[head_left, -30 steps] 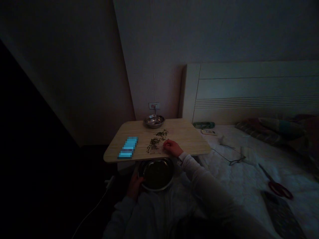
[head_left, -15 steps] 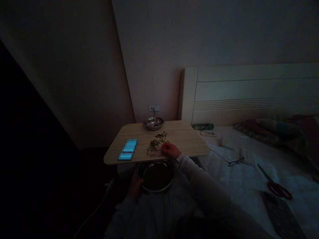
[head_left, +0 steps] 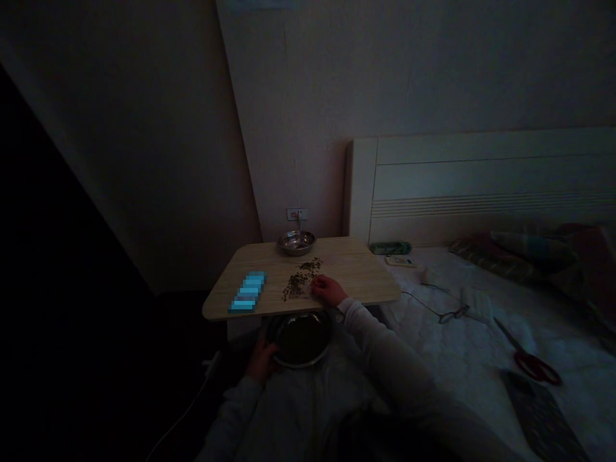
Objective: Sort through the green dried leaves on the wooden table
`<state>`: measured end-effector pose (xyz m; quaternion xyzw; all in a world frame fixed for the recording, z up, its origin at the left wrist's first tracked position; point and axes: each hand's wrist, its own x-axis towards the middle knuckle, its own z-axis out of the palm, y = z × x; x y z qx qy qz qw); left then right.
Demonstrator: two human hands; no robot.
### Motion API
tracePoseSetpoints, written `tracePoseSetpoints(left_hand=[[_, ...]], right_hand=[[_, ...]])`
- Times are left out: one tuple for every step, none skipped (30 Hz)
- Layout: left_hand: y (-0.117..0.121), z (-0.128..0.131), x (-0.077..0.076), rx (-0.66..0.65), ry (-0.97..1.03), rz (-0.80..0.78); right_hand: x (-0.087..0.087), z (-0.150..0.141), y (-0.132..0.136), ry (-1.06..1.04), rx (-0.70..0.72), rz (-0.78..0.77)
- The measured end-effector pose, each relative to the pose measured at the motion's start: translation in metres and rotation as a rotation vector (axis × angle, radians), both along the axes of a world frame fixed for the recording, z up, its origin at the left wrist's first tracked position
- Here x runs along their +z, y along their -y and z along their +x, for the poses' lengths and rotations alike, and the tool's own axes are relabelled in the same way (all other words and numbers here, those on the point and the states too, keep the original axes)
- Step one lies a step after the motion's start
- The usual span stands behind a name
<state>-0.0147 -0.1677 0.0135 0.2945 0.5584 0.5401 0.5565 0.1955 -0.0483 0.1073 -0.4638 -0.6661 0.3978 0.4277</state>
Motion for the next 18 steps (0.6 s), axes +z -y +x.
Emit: tracePoseSetpoints(left_hand=[[0.000,0.000,0.000,0.017,-0.005,-0.012],[-0.001,0.001,0.001,0.033,-0.008,-0.026],[0.000,0.001,0.003,0.050,-0.009,-0.039],[0.000,0.002,0.005,0.058,-0.008,-0.048],[0.001,0.003,0.007,0.056,0.000,-0.052],[0.002,0.004,0.010,0.054,0.011,-0.051],[0.003,0.004,0.012,0.053,0.019,-0.050],[0.004,0.005,0.014,0.049,0.026,-0.050],[0.005,0.005,0.015,0.049,0.027,-0.052],[0.005,0.005,0.016,0.049,0.023,-0.055],[0.005,0.005,0.016,0.053,0.015,-0.059],[0.005,0.006,0.015,0.061,0.009,-0.060],[0.004,0.006,0.014,0.068,0.007,-0.053],[0.004,0.006,0.014,0.072,0.011,-0.043],[0.004,0.006,0.014,0.076,0.016,-0.039],[0.004,0.007,0.015,0.080,0.020,-0.041],[0.004,0.007,0.016,0.086,0.021,-0.048],[0.005,0.008,0.018,0.086,0.022,-0.057]], right_hand=[[0.000,0.000,0.000,0.008,-0.002,0.005],[-0.001,0.000,-0.001,0.017,-0.004,0.003],[-0.001,0.000,-0.001,0.022,-0.007,-0.003],[-0.001,0.000,-0.001,0.024,-0.012,-0.010],[-0.001,-0.001,-0.002,0.023,-0.013,-0.018],[-0.001,-0.001,-0.002,0.019,-0.012,-0.026],[-0.001,-0.001,-0.002,0.012,-0.006,-0.033],[-0.001,-0.001,-0.002,0.006,0.000,-0.037],[-0.001,-0.001,-0.002,0.004,0.002,-0.037],[0.000,-0.001,-0.002,0.004,-0.001,-0.032],[0.000,-0.001,-0.002,0.006,-0.010,-0.023],[0.001,-0.001,-0.002,0.010,-0.020,-0.013],[0.001,-0.001,-0.002,0.016,-0.028,-0.002],[0.002,-0.001,-0.002,0.023,-0.032,0.010],[0.002,-0.001,-0.002,0.029,-0.034,0.021],[0.003,-0.001,-0.001,0.034,-0.038,0.030],[0.003,-0.001,-0.001,0.039,-0.045,0.036],[0.004,-0.001,-0.001,0.041,-0.052,0.039]])
